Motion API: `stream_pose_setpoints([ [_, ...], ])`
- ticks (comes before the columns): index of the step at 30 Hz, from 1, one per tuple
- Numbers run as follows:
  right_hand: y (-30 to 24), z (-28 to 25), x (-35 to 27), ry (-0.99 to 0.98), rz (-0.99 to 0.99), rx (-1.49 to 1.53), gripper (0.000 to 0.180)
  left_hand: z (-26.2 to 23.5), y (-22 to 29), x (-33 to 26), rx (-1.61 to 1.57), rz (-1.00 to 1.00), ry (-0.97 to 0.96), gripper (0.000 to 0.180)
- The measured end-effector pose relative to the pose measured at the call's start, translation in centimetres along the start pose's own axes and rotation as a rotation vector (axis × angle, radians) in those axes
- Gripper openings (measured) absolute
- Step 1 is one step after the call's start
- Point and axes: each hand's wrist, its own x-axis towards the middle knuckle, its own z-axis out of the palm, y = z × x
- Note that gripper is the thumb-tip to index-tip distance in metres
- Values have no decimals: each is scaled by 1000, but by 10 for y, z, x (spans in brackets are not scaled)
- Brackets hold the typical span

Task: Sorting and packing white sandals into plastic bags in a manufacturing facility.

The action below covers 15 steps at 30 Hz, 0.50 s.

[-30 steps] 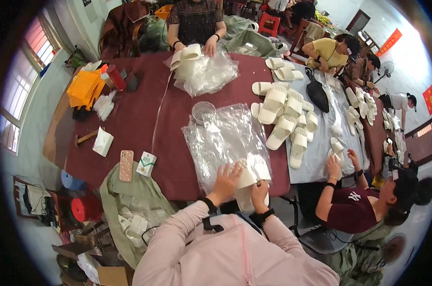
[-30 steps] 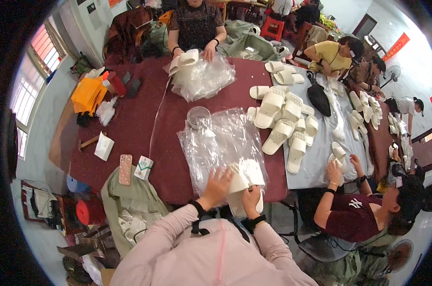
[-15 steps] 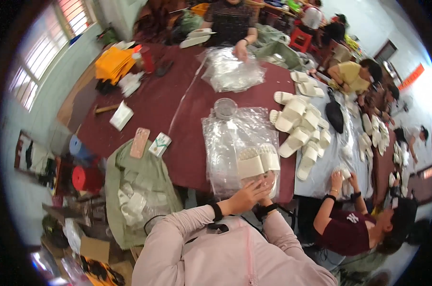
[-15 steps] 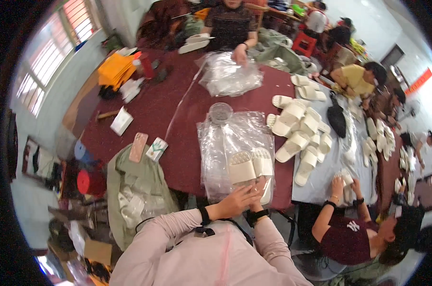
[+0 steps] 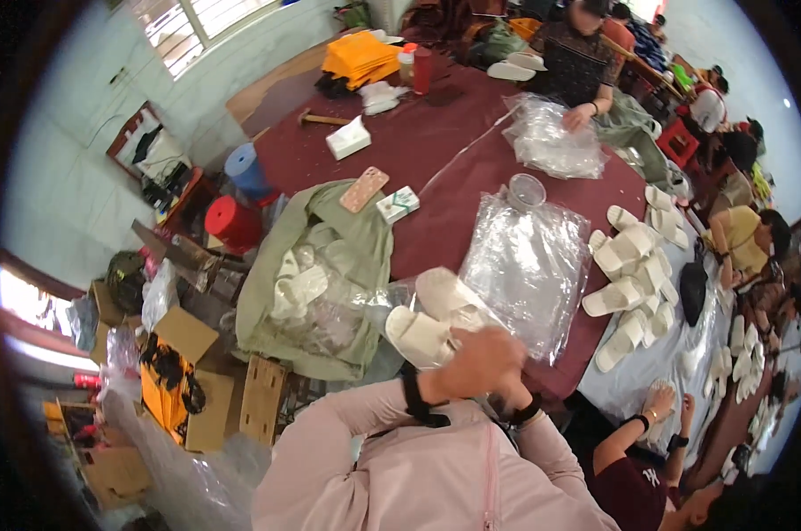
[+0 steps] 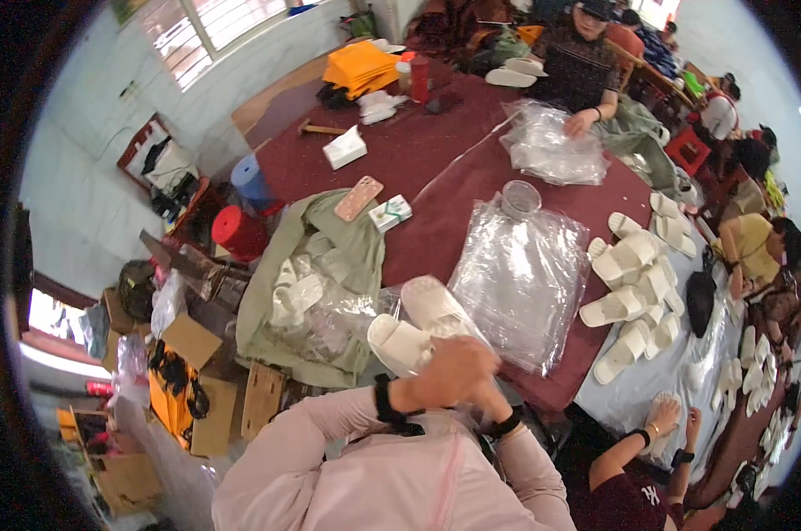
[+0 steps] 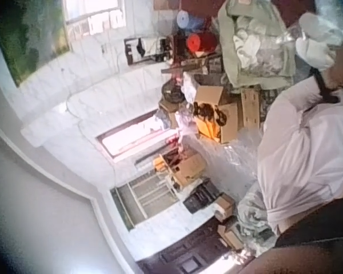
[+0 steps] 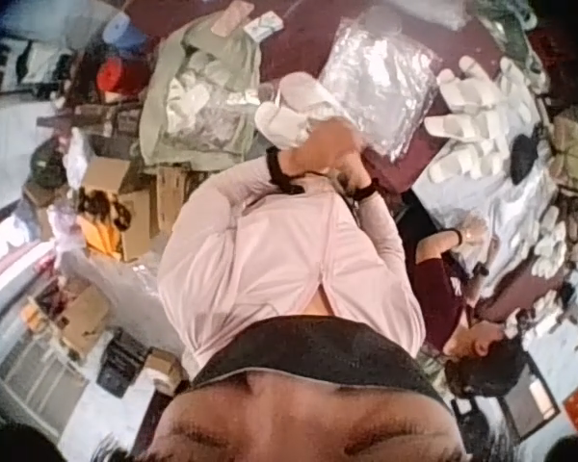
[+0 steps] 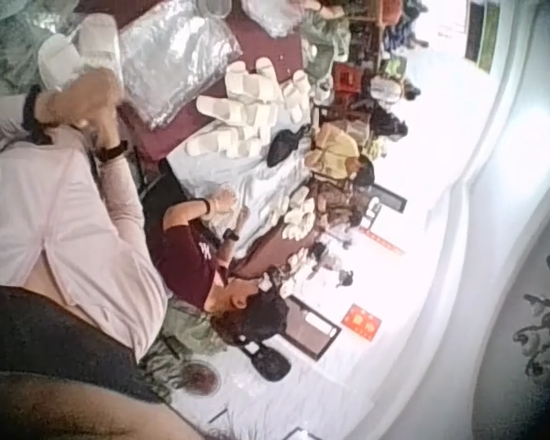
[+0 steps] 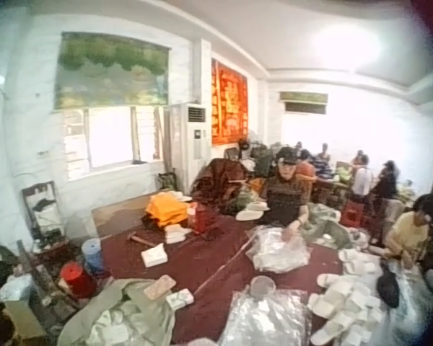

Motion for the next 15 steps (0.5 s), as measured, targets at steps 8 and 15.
stream_pose_setpoints([
  [8,-55,8,-13,-528,-167,454,38,-98,-31,-93,427,-399,684,12],
  [15,8,3,14,287,11,254,32,-152,-78,-112,500,-729,612,19],
])
